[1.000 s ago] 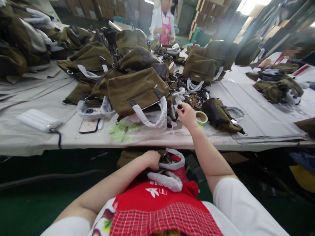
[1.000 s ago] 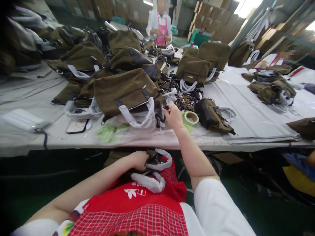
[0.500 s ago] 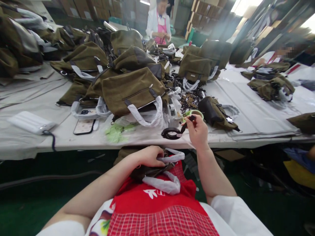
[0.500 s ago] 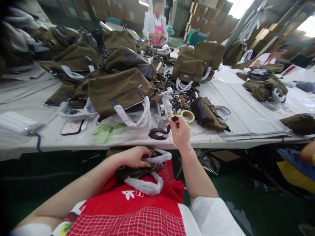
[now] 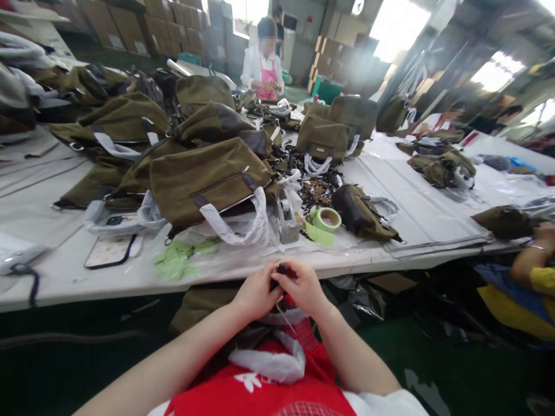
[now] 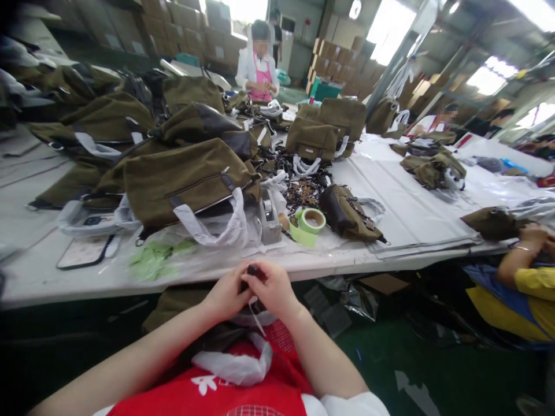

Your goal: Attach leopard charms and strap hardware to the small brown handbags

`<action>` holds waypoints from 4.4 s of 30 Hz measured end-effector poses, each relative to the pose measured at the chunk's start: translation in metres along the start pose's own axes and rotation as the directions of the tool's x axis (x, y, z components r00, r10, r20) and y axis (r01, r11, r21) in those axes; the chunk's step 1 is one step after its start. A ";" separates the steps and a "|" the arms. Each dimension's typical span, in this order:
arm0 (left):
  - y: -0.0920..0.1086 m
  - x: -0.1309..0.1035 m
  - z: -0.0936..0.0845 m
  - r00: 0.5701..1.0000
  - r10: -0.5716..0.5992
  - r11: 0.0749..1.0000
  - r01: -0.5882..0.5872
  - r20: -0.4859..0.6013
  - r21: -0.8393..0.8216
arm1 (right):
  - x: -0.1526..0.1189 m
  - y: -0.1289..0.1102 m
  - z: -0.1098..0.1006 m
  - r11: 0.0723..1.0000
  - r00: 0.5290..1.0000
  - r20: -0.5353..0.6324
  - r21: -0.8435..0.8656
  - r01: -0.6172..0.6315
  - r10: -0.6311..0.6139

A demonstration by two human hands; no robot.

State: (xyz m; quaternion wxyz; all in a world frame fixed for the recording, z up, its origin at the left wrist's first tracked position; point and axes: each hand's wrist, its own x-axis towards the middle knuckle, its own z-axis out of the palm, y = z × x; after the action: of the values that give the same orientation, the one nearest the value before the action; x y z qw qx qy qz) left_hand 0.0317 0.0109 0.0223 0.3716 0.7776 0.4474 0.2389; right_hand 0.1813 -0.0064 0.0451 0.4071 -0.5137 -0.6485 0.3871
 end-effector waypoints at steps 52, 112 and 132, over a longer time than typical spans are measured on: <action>0.009 -0.021 0.014 0.997 0.040 0.997 -0.035 0.071 -0.061 | -0.038 0.003 -0.049 0.957 0.758 -0.618 -0.288 0.030 -0.210; 0.018 -0.027 -0.020 0.986 0.164 0.983 -0.163 -0.009 0.090 | -0.030 -0.043 -0.039 0.985 0.966 0.196 -0.023 -0.168 0.170; 0.031 -0.034 -0.057 0.991 -0.048 0.972 0.074 0.122 -0.224 | -0.025 -0.023 -0.022 0.980 0.962 0.217 0.068 -0.186 0.167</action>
State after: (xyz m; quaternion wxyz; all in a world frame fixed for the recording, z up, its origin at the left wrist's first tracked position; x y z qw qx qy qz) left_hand -0.0093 -0.0084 0.0800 0.4908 0.7282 0.4185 0.2316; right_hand 0.1972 -0.0328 0.0716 0.3222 -0.5075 -0.6218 0.5020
